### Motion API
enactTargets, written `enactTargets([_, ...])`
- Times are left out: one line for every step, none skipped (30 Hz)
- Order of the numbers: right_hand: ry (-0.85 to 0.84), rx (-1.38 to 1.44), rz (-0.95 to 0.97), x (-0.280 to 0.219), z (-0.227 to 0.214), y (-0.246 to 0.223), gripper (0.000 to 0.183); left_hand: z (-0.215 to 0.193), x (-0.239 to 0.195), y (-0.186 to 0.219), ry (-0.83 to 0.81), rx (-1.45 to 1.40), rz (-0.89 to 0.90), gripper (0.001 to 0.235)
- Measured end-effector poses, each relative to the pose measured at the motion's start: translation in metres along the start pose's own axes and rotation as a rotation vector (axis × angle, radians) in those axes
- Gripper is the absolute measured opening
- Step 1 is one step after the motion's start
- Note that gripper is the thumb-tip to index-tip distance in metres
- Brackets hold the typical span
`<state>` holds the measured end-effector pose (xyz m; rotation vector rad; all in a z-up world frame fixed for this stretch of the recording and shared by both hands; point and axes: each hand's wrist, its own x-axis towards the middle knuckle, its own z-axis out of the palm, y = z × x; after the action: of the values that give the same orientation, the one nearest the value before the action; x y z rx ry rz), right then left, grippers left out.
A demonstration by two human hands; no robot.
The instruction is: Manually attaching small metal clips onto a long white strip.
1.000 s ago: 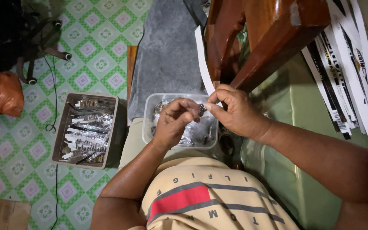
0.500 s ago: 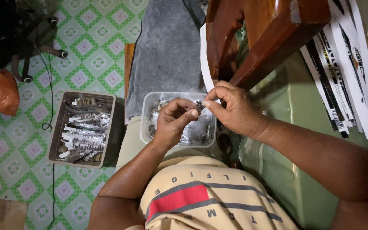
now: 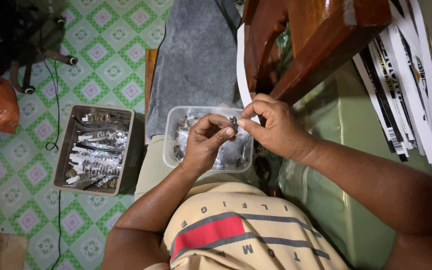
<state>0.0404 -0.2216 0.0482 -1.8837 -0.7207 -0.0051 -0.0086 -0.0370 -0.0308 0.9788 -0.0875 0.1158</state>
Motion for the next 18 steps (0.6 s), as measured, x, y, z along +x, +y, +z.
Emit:
enactTargets([0.0, 0.0, 0.002, 0.0, 0.0, 0.0, 0.005, 0.0, 0.0, 0.0, 0.0, -0.001, -0.002, 0.018])
enactTargets([0.004, -0.005, 0.009, 0.0, -0.001, 0.0, 0.005, 0.001, -0.001, 0.001, -0.005, -0.003, -0.01, 0.018])
enactTargets([0.009, -0.01, 0.015, 0.0, -0.001, -0.001, 0.005, 0.001, -0.001, 0.001, -0.01, -0.004, -0.017, 0.018])
enactTargets([0.008, -0.01, 0.018, 0.0, -0.001, -0.001, 0.005, 0.002, -0.001, 0.002, -0.009, -0.006, -0.019, 0.018])
enactTargets([0.009, -0.013, 0.022, 0.0, -0.001, -0.001, 0.004, 0.002, -0.001, 0.002, -0.022, 0.01, -0.022, 0.018])
enactTargets([0.011, -0.016, 0.026, 0.0, -0.001, -0.002, 0.004, 0.002, -0.001, 0.003, -0.034, 0.026, -0.024, 0.017])
enactTargets([0.01, -0.016, 0.028, 0.0, -0.001, -0.003, 0.004, 0.002, -0.001, 0.002, -0.032, 0.025, -0.026, 0.017])
enactTargets([0.009, -0.037, 0.034, 0.0, -0.001, -0.004, 0.004, 0.002, -0.002, 0.0, -0.027, 0.012, -0.036, 0.018])
enactTargets([0.008, -0.057, 0.04, 0.001, -0.002, -0.004, 0.005, 0.002, -0.002, -0.001, -0.022, -0.003, -0.045, 0.018])
enactTargets([0.006, -0.058, 0.042, 0.0, -0.002, -0.004, 0.005, 0.001, -0.002, -0.003, -0.021, -0.004, -0.047, 0.018])
enactTargets([-0.001, -0.07, 0.044, 0.0, -0.002, -0.003, 0.005, -0.001, -0.002, -0.006, -0.02, -0.013, -0.054, 0.018])
enactTargets([-0.008, -0.082, 0.046, 0.0, -0.002, -0.003, 0.004, -0.003, -0.002, -0.008, -0.019, -0.022, -0.061, 0.019])
enactTargets([-0.009, -0.083, 0.047, 0.0, -0.002, -0.002, 0.004, -0.003, -0.003, -0.009, -0.018, -0.023, -0.062, 0.019])
enactTargets([-0.015, -0.089, 0.046, 0.0, -0.002, -0.002, 0.004, -0.004, -0.003, -0.01, -0.017, -0.023, -0.063, 0.019])
enactTargets([-0.02, -0.096, 0.044, 0.0, -0.003, -0.001, 0.004, -0.005, -0.003, -0.011, -0.017, -0.023, -0.063, 0.019])
enactTargets([-0.021, -0.097, 0.045, 0.0, -0.003, -0.001, 0.004, -0.003, -0.003, -0.01, -0.016, -0.024, -0.064, 0.019])
enactTargets([-0.024, -0.097, 0.042, 0.0, -0.003, -0.001, 0.004, -0.002, -0.003, -0.009, -0.022, -0.021, -0.057, 0.019])
enactTargets([-0.027, -0.096, 0.038, 0.0, -0.003, 0.0, 0.004, -0.001, -0.002, -0.007, -0.027, -0.018, -0.05, 0.019])
